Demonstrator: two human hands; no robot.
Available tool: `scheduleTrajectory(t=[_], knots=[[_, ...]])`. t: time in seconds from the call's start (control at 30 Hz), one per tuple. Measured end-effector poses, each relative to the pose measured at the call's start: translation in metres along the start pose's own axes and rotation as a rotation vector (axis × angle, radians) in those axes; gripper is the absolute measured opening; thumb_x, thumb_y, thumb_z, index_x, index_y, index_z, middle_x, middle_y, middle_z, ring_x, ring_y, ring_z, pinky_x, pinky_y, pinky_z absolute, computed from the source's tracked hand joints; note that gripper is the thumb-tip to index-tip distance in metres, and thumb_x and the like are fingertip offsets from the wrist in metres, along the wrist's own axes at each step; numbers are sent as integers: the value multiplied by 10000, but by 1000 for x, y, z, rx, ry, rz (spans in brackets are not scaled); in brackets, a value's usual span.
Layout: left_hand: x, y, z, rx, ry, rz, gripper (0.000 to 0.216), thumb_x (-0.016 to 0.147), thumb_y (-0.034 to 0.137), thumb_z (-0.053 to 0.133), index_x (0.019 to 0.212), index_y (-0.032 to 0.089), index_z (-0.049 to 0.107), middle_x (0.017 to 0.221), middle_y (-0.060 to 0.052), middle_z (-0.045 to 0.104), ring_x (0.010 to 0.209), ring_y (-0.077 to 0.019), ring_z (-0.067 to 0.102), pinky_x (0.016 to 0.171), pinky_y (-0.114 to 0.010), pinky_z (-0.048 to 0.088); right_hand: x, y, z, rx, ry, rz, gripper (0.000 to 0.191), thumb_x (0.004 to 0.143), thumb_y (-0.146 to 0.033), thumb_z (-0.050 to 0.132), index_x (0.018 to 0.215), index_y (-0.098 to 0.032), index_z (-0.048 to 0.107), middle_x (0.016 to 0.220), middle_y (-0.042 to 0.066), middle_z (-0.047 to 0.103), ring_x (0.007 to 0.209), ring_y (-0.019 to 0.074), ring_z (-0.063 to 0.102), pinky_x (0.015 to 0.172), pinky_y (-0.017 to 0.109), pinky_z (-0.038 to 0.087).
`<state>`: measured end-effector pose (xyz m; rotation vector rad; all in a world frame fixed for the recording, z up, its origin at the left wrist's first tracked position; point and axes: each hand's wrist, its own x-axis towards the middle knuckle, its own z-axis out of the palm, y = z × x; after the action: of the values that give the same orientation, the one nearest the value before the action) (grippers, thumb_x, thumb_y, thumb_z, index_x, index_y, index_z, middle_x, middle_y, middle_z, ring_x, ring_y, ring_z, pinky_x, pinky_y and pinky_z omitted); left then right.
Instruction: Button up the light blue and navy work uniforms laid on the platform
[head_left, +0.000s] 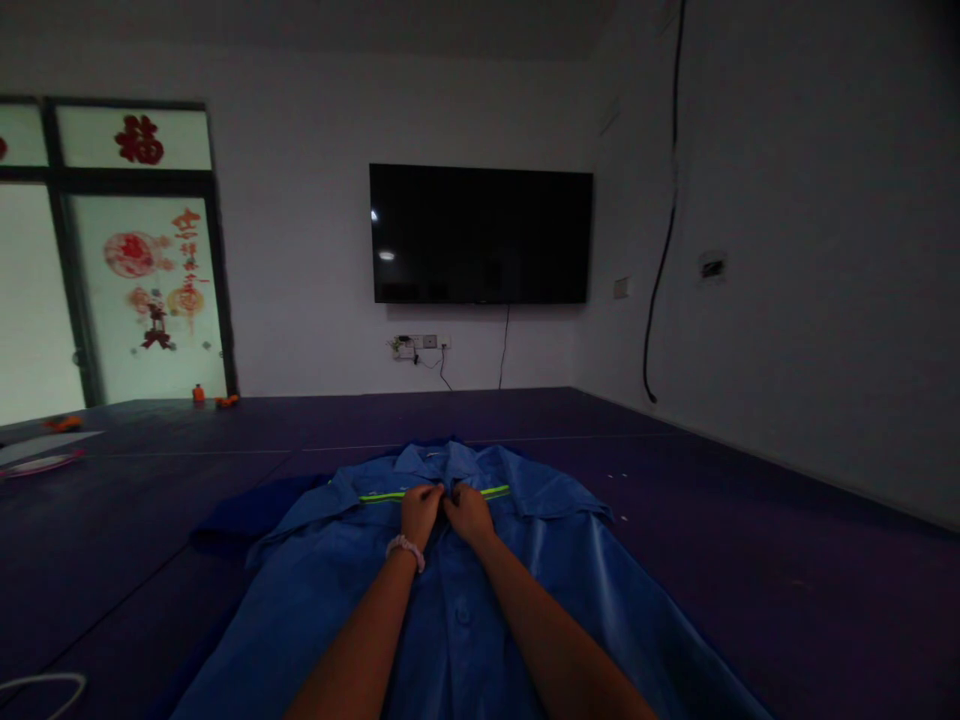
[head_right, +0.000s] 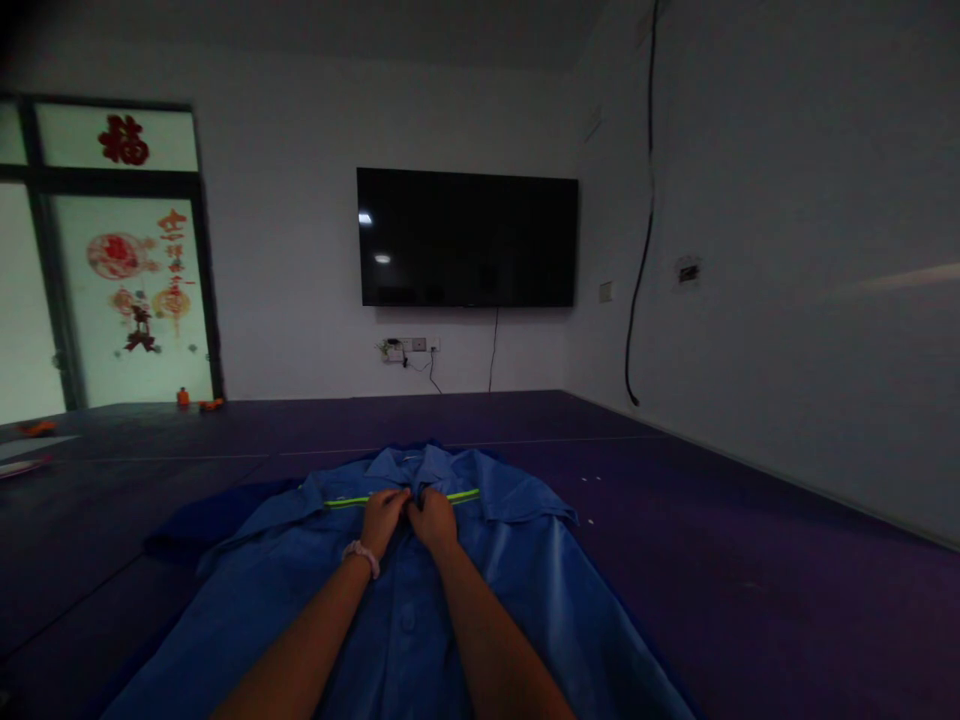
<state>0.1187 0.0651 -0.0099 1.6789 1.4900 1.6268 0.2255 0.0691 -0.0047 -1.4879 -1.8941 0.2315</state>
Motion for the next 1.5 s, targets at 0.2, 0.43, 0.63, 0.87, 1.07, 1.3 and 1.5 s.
scheduleTrajectory(t=[0.2, 0.43, 0.63, 0.87, 1.07, 1.3, 1.5], knots=[[0, 0, 1, -5, -2, -1, 408, 704, 451, 460, 436, 152, 532, 434, 14, 490, 470, -102, 421, 481, -218, 296, 0, 0, 0, -14, -12, -3, 138, 770, -250, 520, 730, -139, 590, 723, 61, 627, 654, 134, 543, 529, 215, 283], [-1, 3, 0, -15, -5, 3, 400, 701, 439, 459, 419, 159, 509, 420, 18, 473, 456, -102, 413, 472, -218, 292, -1, 1, 0, -36, -22, -15, 125, 771, -240, 520, 776, -137, 590, 759, 70, 629, 699, 145, 551, 552, 219, 290], [0, 2, 0, -17, 2, -4, 391, 700, 438, 465, 432, 159, 524, 429, 17, 490, 459, -105, 437, 476, -216, 311, -1, 1, 0, -49, -24, -20, 112, 778, -218, 507, 784, -135, 582, 775, 73, 629, 702, 144, 549, 559, 221, 289], [-1, 2, 0, -5, -4, -12, 371, 713, 414, 481, 458, 157, 560, 448, 2, 536, 484, -120, 495, 484, -213, 348, 0, 1, -1, -56, -29, -16, 91, 772, -187, 504, 765, -139, 581, 771, 68, 627, 706, 141, 548, 554, 217, 283], [-2, 3, -1, 23, -15, -3, 163, 690, 220, 521, 660, 152, 665, 660, -38, 667, 639, -148, 598, 607, -234, 438, 1, 1, 1, -60, -27, -7, 89, 770, -178, 507, 758, -138, 586, 764, 66, 633, 692, 137, 552, 553, 218, 279], [-3, 3, -2, 82, -2, -8, 146, 679, 141, 518, 659, 146, 662, 717, -47, 676, 690, -153, 609, 663, -258, 451, 0, 1, 1, -54, -27, -16, 94, 763, -181, 507, 759, -139, 592, 762, 68, 634, 707, 143, 556, 545, 214, 280], [-4, 4, -1, 113, -1, 0, 143, 689, 136, 521, 642, 146, 655, 699, -43, 672, 677, -147, 607, 649, -248, 446, -1, 1, 0, -43, -22, -24, 88, 753, -156, 508, 753, -142, 596, 763, 67, 640, 702, 137, 565, 557, 208, 296]])
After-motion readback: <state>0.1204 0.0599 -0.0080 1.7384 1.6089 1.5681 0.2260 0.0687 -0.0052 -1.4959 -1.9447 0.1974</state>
